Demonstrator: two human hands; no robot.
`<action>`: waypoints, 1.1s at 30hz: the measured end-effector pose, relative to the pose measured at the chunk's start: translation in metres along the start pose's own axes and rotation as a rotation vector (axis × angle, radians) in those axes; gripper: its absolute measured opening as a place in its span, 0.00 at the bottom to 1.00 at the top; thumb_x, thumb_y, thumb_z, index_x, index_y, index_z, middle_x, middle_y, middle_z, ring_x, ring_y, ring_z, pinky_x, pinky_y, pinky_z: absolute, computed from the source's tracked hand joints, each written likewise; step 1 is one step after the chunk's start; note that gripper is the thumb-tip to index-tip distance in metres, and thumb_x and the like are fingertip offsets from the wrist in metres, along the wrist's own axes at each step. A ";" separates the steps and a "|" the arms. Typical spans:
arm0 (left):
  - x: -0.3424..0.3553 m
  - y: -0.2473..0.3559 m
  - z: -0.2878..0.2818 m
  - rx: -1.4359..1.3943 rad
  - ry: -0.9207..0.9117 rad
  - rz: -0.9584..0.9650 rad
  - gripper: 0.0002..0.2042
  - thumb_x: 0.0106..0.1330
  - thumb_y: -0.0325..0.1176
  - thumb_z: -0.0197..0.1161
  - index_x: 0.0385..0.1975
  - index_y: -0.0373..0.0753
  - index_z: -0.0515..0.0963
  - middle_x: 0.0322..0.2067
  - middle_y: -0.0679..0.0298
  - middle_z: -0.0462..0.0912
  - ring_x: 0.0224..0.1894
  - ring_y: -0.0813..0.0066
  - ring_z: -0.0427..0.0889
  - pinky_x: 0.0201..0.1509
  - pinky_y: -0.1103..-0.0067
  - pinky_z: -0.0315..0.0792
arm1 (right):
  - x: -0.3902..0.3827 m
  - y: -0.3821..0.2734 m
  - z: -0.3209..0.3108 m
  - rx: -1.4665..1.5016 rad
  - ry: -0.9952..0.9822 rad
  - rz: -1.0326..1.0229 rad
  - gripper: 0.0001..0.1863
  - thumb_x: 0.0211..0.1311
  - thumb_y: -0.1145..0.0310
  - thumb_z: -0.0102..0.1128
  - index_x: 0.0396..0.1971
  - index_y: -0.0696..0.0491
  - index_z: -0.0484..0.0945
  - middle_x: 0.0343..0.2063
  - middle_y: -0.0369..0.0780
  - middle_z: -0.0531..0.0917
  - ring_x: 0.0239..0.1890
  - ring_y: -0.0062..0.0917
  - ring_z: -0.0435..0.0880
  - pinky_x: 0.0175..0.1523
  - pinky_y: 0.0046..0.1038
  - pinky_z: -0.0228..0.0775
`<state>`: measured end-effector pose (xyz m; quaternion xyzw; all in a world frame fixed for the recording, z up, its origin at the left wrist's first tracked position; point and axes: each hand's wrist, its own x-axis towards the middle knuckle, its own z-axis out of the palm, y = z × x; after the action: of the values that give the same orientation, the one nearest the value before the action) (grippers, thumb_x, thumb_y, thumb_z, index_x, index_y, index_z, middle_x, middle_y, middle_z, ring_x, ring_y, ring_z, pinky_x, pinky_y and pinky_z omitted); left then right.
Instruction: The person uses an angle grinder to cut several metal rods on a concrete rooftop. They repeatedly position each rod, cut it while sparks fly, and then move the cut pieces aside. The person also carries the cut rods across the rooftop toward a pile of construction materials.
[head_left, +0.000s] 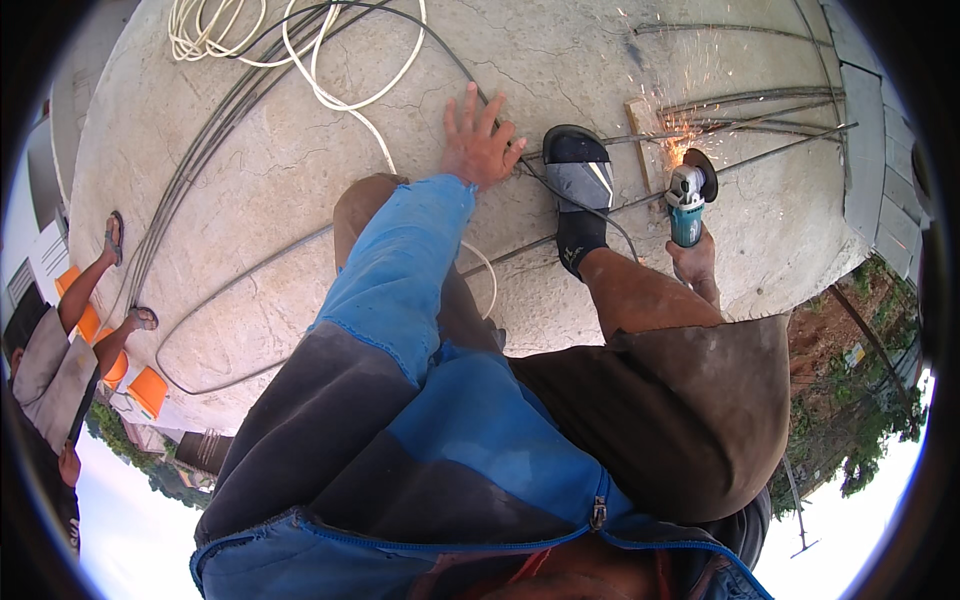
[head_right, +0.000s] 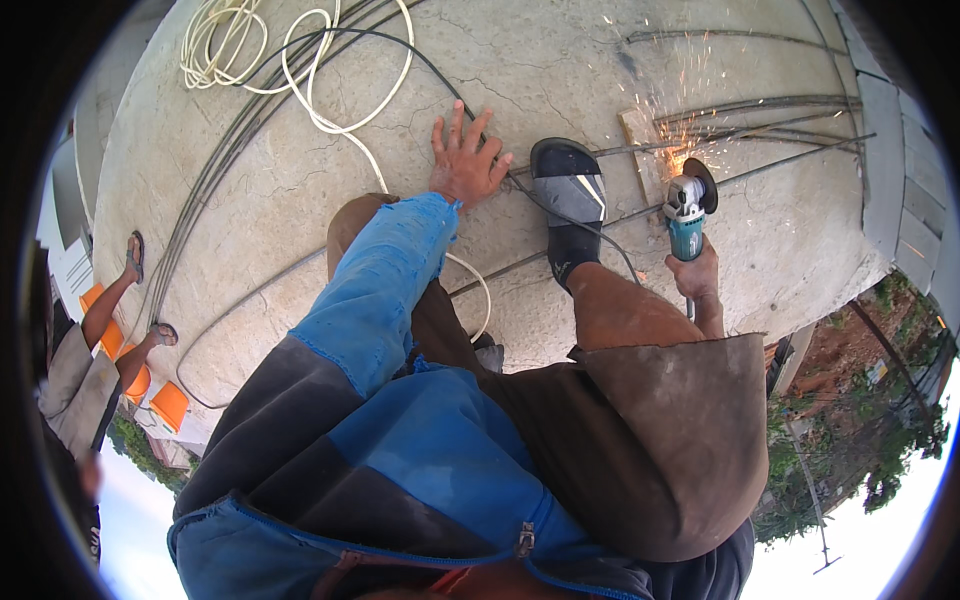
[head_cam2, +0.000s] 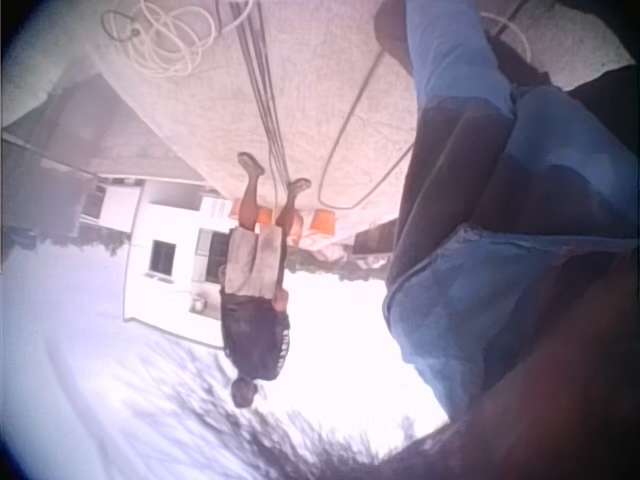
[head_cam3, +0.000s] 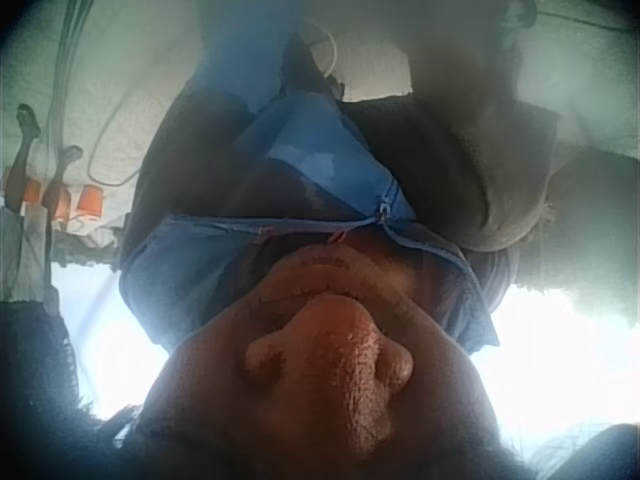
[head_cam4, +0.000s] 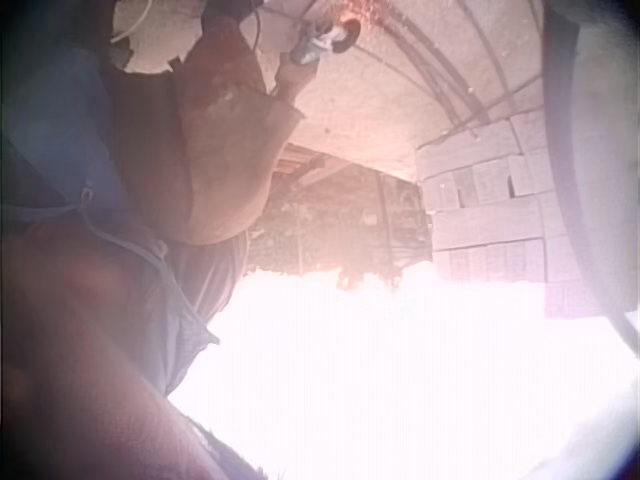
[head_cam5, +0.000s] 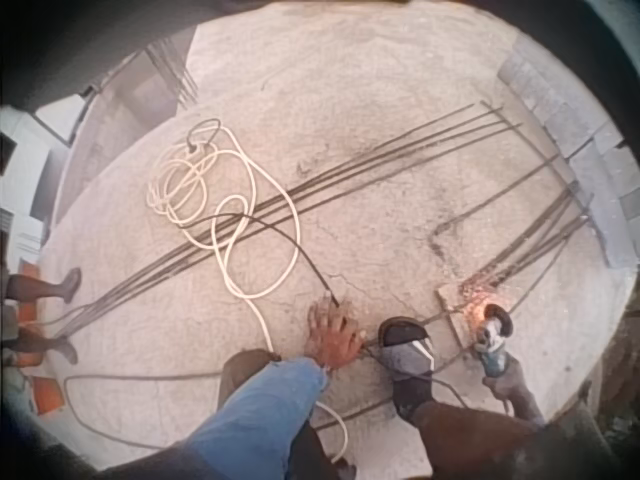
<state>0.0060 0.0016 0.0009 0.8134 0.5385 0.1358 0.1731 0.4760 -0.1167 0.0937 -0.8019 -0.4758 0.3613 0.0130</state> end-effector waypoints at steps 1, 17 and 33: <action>0.000 0.000 0.000 0.001 0.001 0.001 0.18 0.80 0.53 0.60 0.47 0.46 0.85 0.81 0.54 0.62 0.86 0.31 0.44 0.81 0.28 0.38 | 0.000 0.000 0.000 0.001 0.001 -0.001 0.27 0.48 0.64 0.75 0.48 0.60 0.82 0.38 0.50 0.90 0.42 0.44 0.91 0.53 0.41 0.82; 0.000 -0.001 0.002 0.005 -0.004 -0.002 0.18 0.81 0.54 0.59 0.47 0.46 0.86 0.81 0.55 0.62 0.86 0.32 0.43 0.82 0.29 0.36 | -0.003 -0.004 -0.002 0.010 -0.008 0.006 0.26 0.48 0.64 0.74 0.48 0.59 0.82 0.37 0.48 0.89 0.40 0.39 0.90 0.52 0.40 0.82; -0.001 -0.002 0.003 0.013 0.011 0.006 0.18 0.80 0.54 0.60 0.47 0.46 0.85 0.81 0.54 0.62 0.86 0.31 0.43 0.81 0.28 0.37 | 0.001 0.002 0.001 0.020 -0.023 0.013 0.27 0.48 0.64 0.74 0.49 0.59 0.81 0.38 0.49 0.89 0.42 0.41 0.90 0.53 0.40 0.82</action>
<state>0.0049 0.0009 -0.0027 0.8155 0.5376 0.1373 0.1647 0.4769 -0.1176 0.0914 -0.8007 -0.4669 0.3751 0.0132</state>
